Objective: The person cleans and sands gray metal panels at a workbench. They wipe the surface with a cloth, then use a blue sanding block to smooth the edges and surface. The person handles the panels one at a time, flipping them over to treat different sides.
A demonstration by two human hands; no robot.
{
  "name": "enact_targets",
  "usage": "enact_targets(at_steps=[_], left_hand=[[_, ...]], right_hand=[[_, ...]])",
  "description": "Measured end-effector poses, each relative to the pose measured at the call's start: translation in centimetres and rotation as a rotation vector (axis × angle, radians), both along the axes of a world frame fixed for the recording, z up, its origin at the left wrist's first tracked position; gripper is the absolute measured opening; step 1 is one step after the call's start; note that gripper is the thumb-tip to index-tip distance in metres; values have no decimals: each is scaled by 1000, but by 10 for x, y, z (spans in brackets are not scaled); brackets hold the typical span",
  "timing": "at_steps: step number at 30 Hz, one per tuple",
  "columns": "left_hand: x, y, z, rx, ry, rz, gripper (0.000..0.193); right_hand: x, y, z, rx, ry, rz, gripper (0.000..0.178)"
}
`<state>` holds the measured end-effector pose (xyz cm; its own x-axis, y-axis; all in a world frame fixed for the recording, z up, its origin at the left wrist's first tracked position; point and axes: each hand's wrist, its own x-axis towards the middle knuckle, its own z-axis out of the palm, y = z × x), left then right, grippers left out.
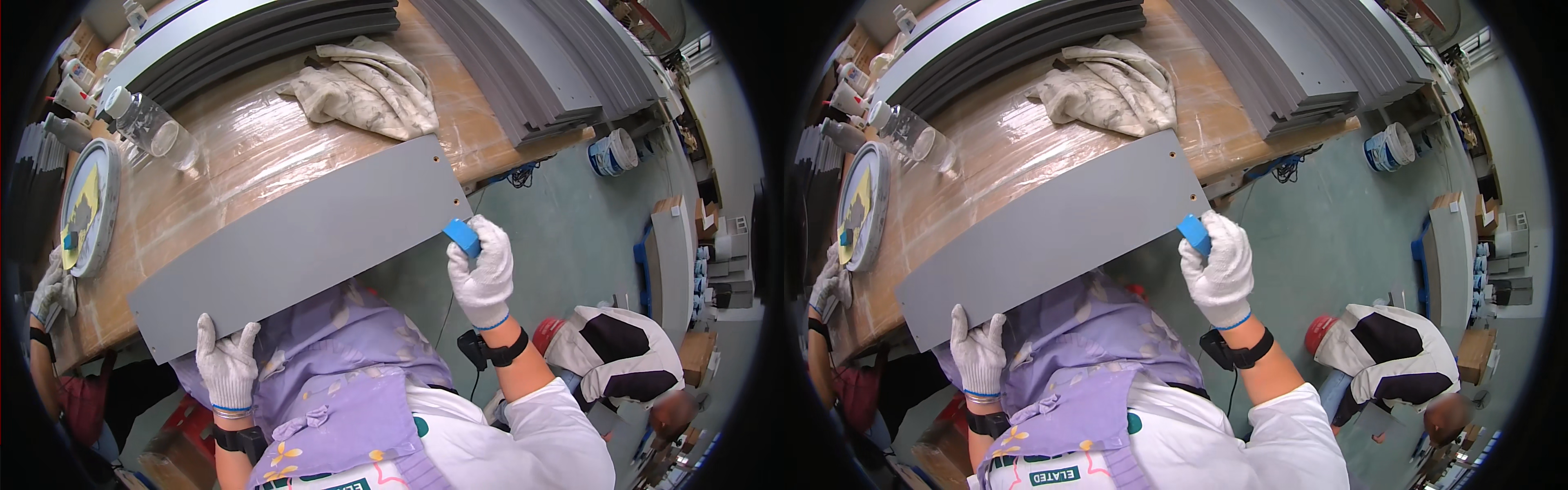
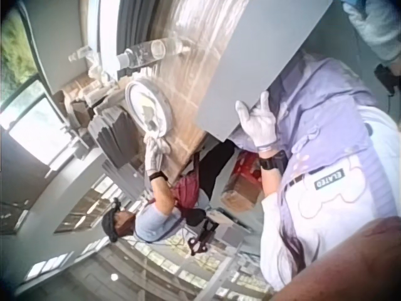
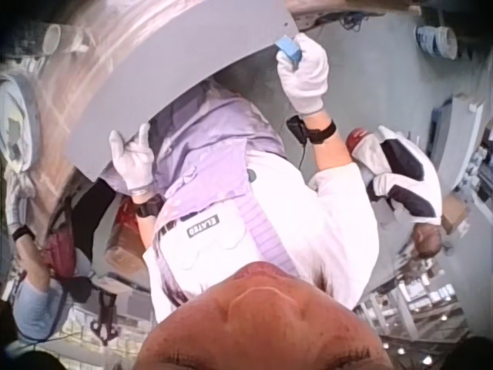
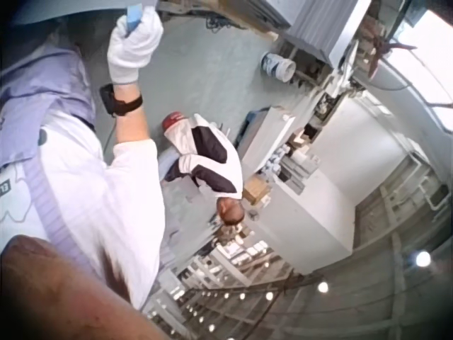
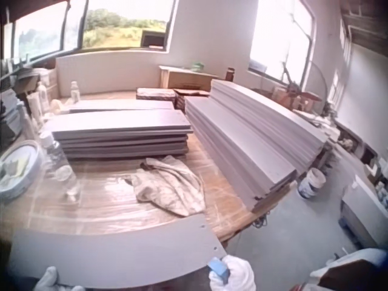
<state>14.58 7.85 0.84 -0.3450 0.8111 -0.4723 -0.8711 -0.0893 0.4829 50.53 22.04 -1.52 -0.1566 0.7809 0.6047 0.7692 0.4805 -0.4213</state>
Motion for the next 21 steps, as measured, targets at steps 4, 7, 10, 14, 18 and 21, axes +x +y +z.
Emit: enact_targets(at_steps=[4, 7, 10, 14, 18, 21], left_hand=[[-3, 0, -7, 35, -46, -22, 31], [-3, 1, -13, 40, -64, -17, 31], [-2, 3, -9, 41, -105, -9, 30], [2, 4, 0, 10, -132, 50, 27], [1, 3, 0, 20, -135, 47, 27], [1, 2, -2, 26, -131, 65, 28]], right_hand=[[24, 10, -5, -8, 6, -162, 52], [-2, -9, -3, -41, 49, 23, 53], [-26, -16, 1, 12, -13, 151, 53], [6, 6, -1, -22, -9, -158, 51], [8, 1, 9, 13, -63, -76, 53], [-43, -19, 7, 41, -54, 227, 55]])
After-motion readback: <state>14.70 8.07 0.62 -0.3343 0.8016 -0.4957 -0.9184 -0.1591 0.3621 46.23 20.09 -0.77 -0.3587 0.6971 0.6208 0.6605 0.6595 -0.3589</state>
